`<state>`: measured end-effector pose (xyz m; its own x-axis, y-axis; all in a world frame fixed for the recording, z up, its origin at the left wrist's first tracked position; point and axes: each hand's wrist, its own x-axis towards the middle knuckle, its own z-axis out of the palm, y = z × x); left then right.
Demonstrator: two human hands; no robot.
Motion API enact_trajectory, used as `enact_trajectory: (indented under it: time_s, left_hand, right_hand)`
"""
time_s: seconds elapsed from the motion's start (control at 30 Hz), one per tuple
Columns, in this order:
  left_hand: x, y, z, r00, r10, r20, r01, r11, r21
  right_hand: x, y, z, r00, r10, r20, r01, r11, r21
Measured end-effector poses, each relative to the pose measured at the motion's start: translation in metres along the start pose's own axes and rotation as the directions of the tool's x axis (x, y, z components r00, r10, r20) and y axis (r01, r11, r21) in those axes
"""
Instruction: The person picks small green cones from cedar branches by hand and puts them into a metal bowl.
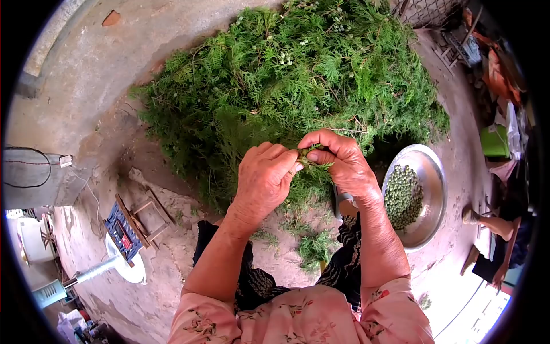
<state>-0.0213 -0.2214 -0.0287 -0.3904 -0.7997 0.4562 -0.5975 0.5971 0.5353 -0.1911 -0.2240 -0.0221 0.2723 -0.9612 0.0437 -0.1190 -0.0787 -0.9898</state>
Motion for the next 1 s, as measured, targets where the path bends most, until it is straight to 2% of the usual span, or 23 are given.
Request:
enact_trajectory:
  time_s: [0.1, 0.17, 0.2, 0.27, 0.43, 0.5, 0.6, 0.7, 0.77, 0.83, 0.9, 0.93, 0.97, 1.0]
  left_hand:
    - [-0.001, -0.001, 0.000, 1.000, -0.011, 0.029, 0.013, 0.999, -0.045]
    - [-0.002, 0.001, 0.000, 0.998, -0.026, 0.052, 0.030, 0.996, -0.086]
    - [-0.002, 0.000, 0.001, 0.998, -0.026, 0.052, 0.031, 0.996, -0.086]
    - [-0.002, -0.002, 0.003, 0.998, -0.045, -0.042, 0.037, 0.984, -0.173]
    - [-0.003, -0.005, -0.002, 0.998, -0.055, 0.027, 0.060, 0.974, -0.218]
    - [-0.002, -0.007, -0.002, 0.999, -0.037, 0.031, 0.043, 0.972, -0.233]
    - [0.000, -0.008, -0.005, 0.999, -0.014, 0.050, 0.024, 0.981, -0.193]
    - [0.000, -0.008, -0.007, 0.998, -0.019, 0.064, 0.030, 0.982, -0.185]
    - [-0.001, -0.006, -0.006, 0.992, -0.090, 0.091, 0.113, 0.950, -0.290]
    - [-0.003, -0.007, -0.004, 0.989, -0.098, 0.107, 0.129, 0.935, -0.330]
    - [-0.003, -0.007, -0.002, 0.986, -0.107, 0.125, 0.147, 0.919, -0.367]
    - [-0.003, -0.006, 0.000, 0.989, -0.095, 0.117, 0.136, 0.895, -0.425]
    - [-0.002, -0.005, 0.001, 0.991, -0.082, 0.109, 0.125, 0.868, -0.481]
    - [-0.002, -0.004, 0.000, 0.991, -0.080, 0.110, 0.124, 0.867, -0.483]
  right_hand:
    - [-0.001, 0.005, 0.002, 0.997, 0.053, -0.058, -0.053, 0.999, 0.004]
    - [-0.001, 0.009, 0.005, 0.944, 0.259, -0.205, -0.220, 0.956, 0.194]
    - [0.000, 0.008, 0.005, 0.944, 0.259, -0.204, -0.220, 0.956, 0.194]
    - [0.001, 0.003, 0.003, 0.944, 0.291, -0.155, -0.196, 0.874, 0.445]
    - [-0.001, 0.001, -0.004, 0.967, 0.254, -0.007, -0.220, 0.850, 0.479]
    - [-0.002, 0.002, -0.005, 0.945, 0.315, 0.082, -0.310, 0.792, 0.526]
    - [-0.003, 0.003, -0.002, 0.965, 0.253, 0.073, -0.246, 0.767, 0.592]
    - [-0.003, 0.009, -0.003, 0.965, 0.244, 0.098, -0.257, 0.793, 0.553]
    - [-0.002, 0.011, -0.001, 0.965, 0.256, 0.056, -0.242, 0.790, 0.564]
    - [-0.002, 0.012, 0.001, 0.964, 0.265, 0.009, -0.222, 0.788, 0.575]
    - [-0.001, 0.012, 0.003, 0.962, 0.230, -0.145, -0.123, 0.845, 0.520]
    - [-0.001, 0.010, 0.001, 0.943, 0.300, -0.142, -0.179, 0.820, 0.544]
    - [-0.001, 0.008, -0.001, 0.943, 0.300, -0.144, -0.178, 0.820, 0.544]
    - [-0.001, 0.005, -0.003, 0.934, 0.335, -0.121, -0.239, 0.841, 0.486]
